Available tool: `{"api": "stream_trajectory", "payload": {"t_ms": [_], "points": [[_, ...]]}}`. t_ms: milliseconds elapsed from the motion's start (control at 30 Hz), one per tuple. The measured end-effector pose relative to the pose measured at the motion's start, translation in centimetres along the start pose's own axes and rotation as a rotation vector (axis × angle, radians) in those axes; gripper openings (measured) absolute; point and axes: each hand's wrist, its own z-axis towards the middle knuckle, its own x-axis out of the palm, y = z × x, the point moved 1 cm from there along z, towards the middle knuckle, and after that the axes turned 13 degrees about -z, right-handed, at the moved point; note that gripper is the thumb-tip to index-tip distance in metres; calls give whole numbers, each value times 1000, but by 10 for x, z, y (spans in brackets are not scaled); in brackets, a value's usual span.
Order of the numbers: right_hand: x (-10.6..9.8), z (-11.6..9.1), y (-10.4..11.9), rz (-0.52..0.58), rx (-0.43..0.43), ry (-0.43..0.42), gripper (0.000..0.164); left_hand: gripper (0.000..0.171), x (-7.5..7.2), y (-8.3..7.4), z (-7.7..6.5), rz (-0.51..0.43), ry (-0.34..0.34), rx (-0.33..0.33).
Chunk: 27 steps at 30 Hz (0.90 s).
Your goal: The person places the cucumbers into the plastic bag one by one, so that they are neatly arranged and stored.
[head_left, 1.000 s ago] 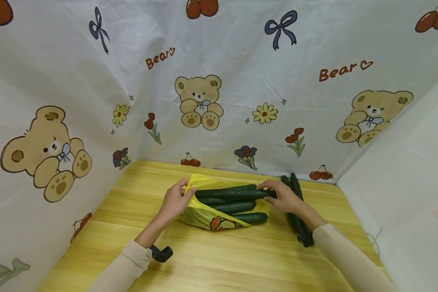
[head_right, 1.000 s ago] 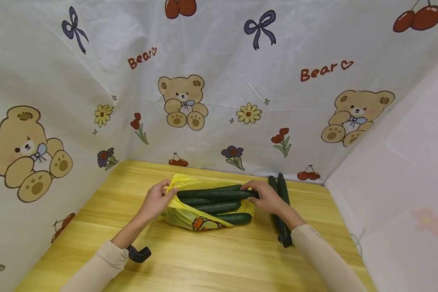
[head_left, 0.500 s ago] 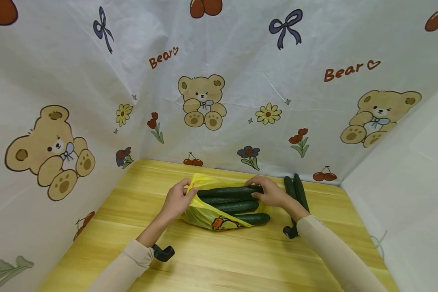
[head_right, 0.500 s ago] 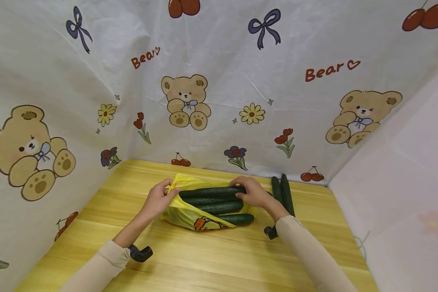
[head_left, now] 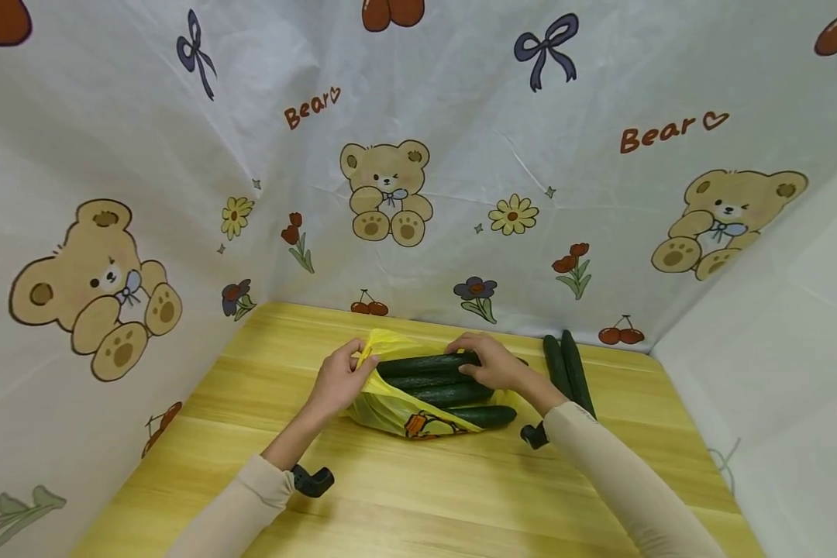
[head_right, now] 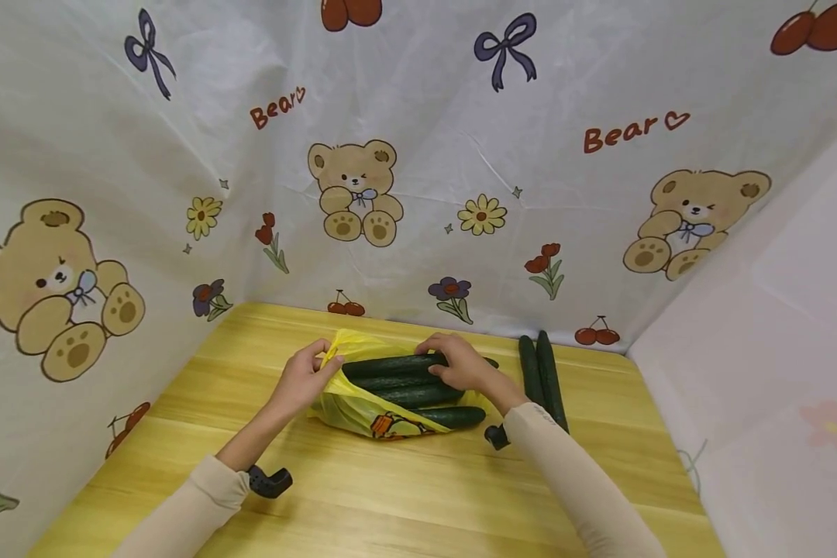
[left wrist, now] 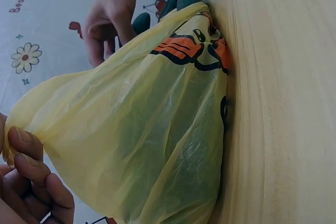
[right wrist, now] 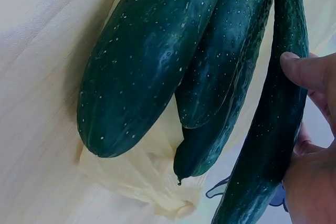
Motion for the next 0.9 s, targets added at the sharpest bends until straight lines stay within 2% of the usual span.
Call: {"api": "stream_trajectory", "payload": {"t_ms": [267,400,533,700,900], "points": [[5,9,1,-59,-2,-5,39,13,3,1,0,5,-3,7],[8,13,3,-87,-15,15,40,15,3,2,0,6,-1,13],[12,16,4,-127,8,32,40,15,3,2,-1,1,4,11],[18,15,2,-131,55,39,40,14,3,2,-2,-4,7,4],[20,15,3,-120,57,41,40,15,1,3,-5,-1,10,-4]]}}
